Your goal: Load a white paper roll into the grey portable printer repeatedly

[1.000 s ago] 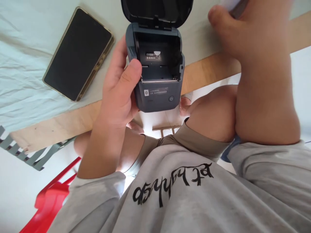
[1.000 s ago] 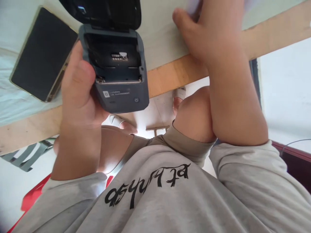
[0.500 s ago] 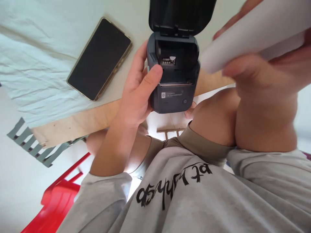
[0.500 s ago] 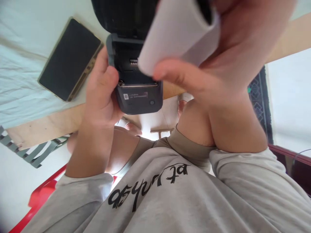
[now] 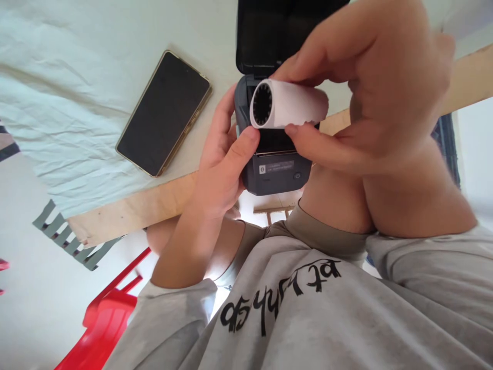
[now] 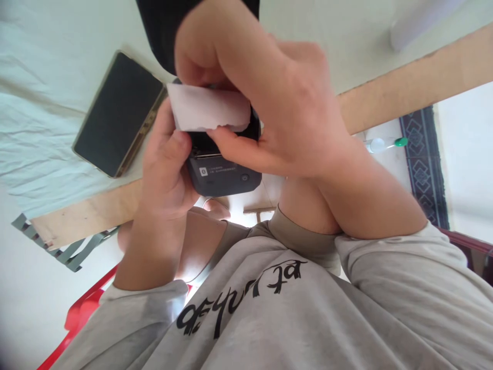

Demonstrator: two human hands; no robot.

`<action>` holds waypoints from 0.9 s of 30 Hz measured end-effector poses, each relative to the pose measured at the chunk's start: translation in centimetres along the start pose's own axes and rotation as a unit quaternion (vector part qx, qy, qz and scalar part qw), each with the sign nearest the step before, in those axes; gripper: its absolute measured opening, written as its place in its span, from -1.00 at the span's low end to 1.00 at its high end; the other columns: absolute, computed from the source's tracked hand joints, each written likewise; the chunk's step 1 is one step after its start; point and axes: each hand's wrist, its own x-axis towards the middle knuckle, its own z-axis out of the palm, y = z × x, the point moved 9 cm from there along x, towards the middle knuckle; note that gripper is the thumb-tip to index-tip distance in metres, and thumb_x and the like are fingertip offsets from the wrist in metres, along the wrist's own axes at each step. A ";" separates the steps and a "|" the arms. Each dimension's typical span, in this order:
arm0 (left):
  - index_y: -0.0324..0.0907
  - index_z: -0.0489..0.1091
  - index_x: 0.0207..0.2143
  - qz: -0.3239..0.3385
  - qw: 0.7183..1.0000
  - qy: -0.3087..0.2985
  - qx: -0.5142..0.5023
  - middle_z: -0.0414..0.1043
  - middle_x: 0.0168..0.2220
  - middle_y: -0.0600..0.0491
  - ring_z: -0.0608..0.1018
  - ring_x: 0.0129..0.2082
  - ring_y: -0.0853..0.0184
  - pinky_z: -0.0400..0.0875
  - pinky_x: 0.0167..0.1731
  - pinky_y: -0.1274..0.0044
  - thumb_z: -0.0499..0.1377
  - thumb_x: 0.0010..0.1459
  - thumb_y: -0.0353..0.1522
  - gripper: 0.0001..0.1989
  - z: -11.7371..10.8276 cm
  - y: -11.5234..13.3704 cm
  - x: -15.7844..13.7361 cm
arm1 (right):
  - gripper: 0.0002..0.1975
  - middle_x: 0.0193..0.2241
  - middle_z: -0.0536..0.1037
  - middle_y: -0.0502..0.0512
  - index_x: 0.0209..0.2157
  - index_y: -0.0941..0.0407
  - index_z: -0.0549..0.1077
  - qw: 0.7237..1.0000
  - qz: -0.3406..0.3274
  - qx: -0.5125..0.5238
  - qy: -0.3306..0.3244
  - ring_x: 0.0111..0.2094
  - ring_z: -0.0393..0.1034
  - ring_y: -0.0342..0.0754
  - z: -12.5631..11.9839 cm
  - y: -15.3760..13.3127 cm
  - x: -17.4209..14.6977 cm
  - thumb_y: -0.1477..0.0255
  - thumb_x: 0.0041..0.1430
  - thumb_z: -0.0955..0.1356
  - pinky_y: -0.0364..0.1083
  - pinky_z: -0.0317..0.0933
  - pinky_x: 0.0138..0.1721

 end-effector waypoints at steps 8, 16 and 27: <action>0.13 0.27 0.32 -0.069 0.996 0.041 -0.039 0.50 0.10 0.05 0.54 0.21 0.12 0.61 0.07 0.30 0.15 0.38 -0.04 -0.48 0.2 -1.1 1.6 | -0.83 -0.26 0.53 -0.09 -0.23 0.17 0.34 0.988 -0.068 -0.136 0.024 -0.10 0.53 -0.21 -0.5 -1.9 -0.4 0.43 0.15 0.23 -0.23 0.17 -0.16; -0.02 0.44 0.09 0.025 0.999 -0.030 -0.022 0.54 0.07 0.10 0.32 0.41 0.06 0.48 0.28 0.27 0.34 0.24 -0.16 -0.59 0.7 0.5 0.2 | -0.74 -0.14 0.58 -0.05 -0.25 0.11 0.52 0.982 -0.096 -0.162 0.017 -0.10 0.47 -0.19 0.2 -2.0 -0.7 0.38 0.28 0.21 -0.12 0.20 -0.08; 0.04 0.46 0.12 0.070 0.991 -0.106 0.039 0.51 0.14 0.18 0.46 0.27 0.14 0.48 0.23 0.45 0.45 0.10 -0.26 -0.48 0.7 0.9 0.7 | -0.82 -0.34 0.51 -0.14 -0.32 0.11 0.48 0.953 -0.286 -0.086 0.044 -0.31 0.26 -0.34 0.2 -4.8 -2.4 0.35 0.29 0.29 -0.14 0.08 -0.16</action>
